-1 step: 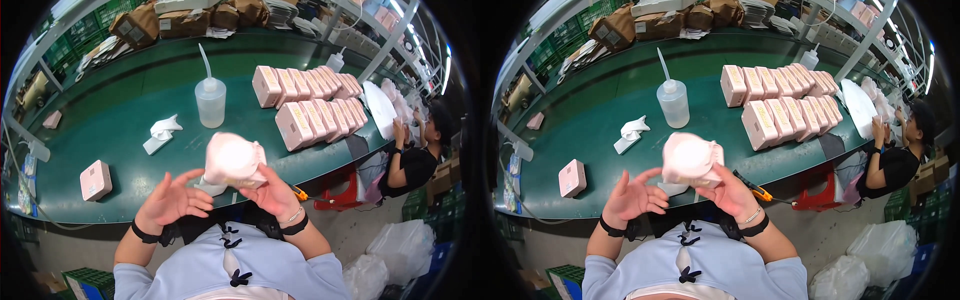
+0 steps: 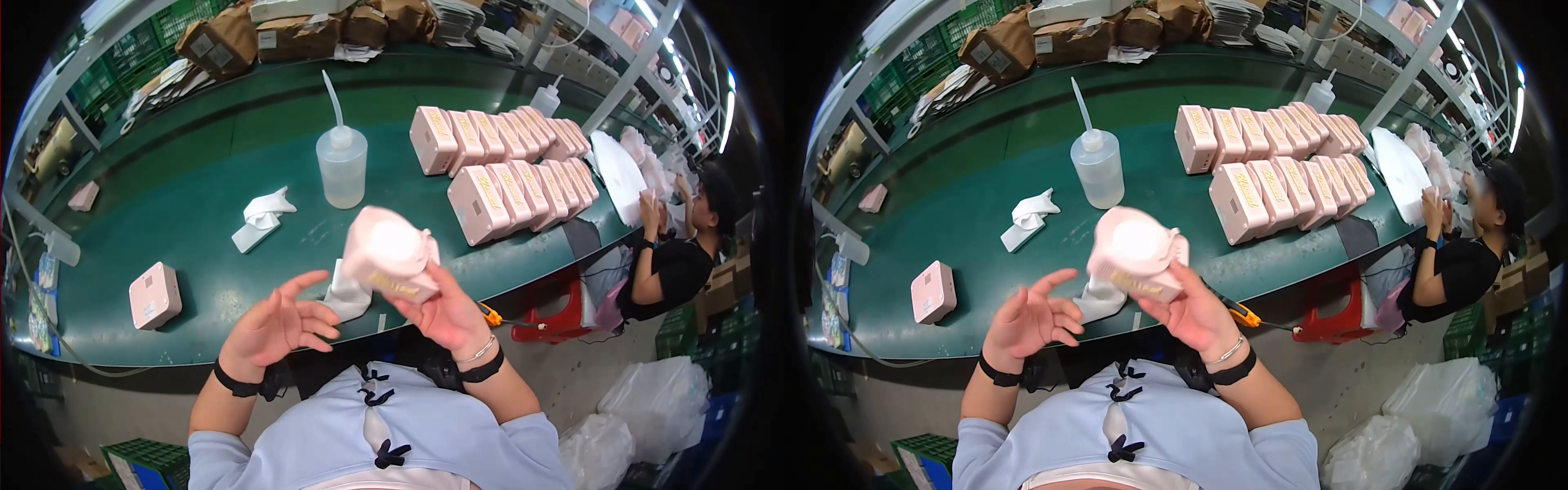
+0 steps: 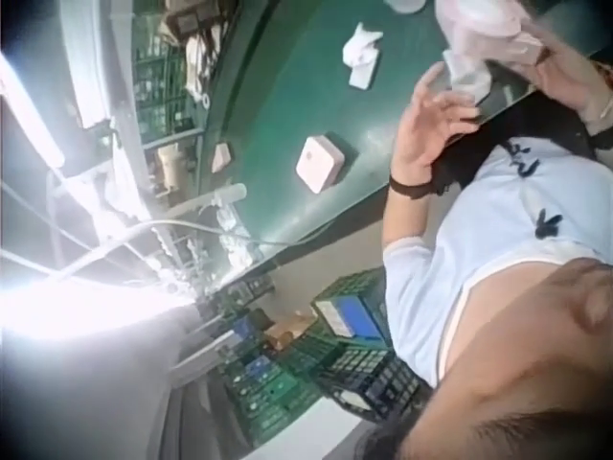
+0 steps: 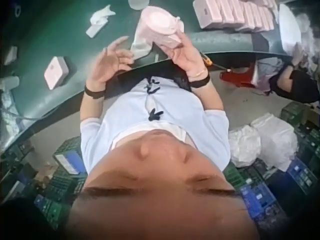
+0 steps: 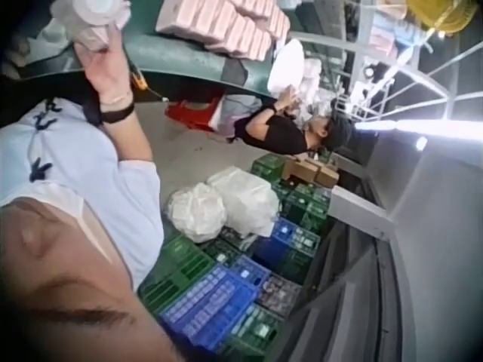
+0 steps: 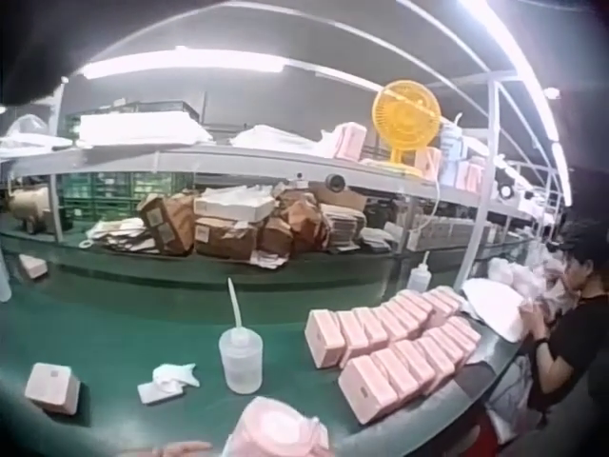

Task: The person picks up a pink device, blows air on it with a nozzle, and wipes the surfaces with a cloth. They then wet a cloth from a bottle and repeat the process on several more devices, placing each into a row of finished items.

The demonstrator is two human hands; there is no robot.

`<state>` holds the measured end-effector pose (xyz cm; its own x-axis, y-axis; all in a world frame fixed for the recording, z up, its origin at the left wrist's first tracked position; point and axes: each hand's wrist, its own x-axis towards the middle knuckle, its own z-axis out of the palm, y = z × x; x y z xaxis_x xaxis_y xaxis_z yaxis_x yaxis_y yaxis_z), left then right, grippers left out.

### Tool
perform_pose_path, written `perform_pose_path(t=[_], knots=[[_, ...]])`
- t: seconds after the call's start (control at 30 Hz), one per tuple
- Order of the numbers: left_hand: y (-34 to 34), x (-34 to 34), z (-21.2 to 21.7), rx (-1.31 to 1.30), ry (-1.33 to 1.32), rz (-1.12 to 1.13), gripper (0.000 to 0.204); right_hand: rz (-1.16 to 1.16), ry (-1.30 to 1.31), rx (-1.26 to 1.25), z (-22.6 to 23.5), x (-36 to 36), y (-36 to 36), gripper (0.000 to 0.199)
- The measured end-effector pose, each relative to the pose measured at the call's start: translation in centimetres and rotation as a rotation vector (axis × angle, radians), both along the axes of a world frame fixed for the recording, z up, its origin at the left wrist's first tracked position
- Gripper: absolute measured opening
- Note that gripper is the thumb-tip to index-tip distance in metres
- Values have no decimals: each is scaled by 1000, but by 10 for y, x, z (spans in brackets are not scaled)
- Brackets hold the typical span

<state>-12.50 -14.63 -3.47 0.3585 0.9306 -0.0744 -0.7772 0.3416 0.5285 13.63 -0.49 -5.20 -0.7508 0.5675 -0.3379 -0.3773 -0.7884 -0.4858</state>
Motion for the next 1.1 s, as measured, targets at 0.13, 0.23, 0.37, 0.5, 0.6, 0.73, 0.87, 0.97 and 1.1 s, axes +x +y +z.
perform_pose_path(t=[0.13, 0.23, 0.37, 0.5, 0.6, 0.73, 0.87, 0.97, 1.1], knots=[[-9, -11, -26, 63, 206, 187, 64, -223, 189, -354, 1, 3, 27, 51], [-26, -13, -39, 15, 150, 230, 62, -327, 280, -490, -2, 7, 43, 52], [-51, -25, -40, 54, 172, 341, 59, -420, 395, -578, 2, 7, 55, 52], [-82, -37, -43, 60, 191, 514, 57, -451, 468, -574, 17, 3, 50, 50], [-93, -38, -42, 43, 219, 616, 54, -420, 477, -544, 14, 0, 45, 47], [-96, -27, -30, -61, 683, 693, 45, -72, 369, -471, -8, 5, 38, 40], [-66, -7, -9, 3, 1407, 510, 32, 102, -211, 359, -6, -18, 9, 34], [-33, 12, 4, 163, 1833, 388, 22, 178, -795, 1693, 7, -42, -16, 25], [-4, 24, -3, 410, 2088, 302, 17, 134, -909, 1939, -4, -50, -23, 18]])
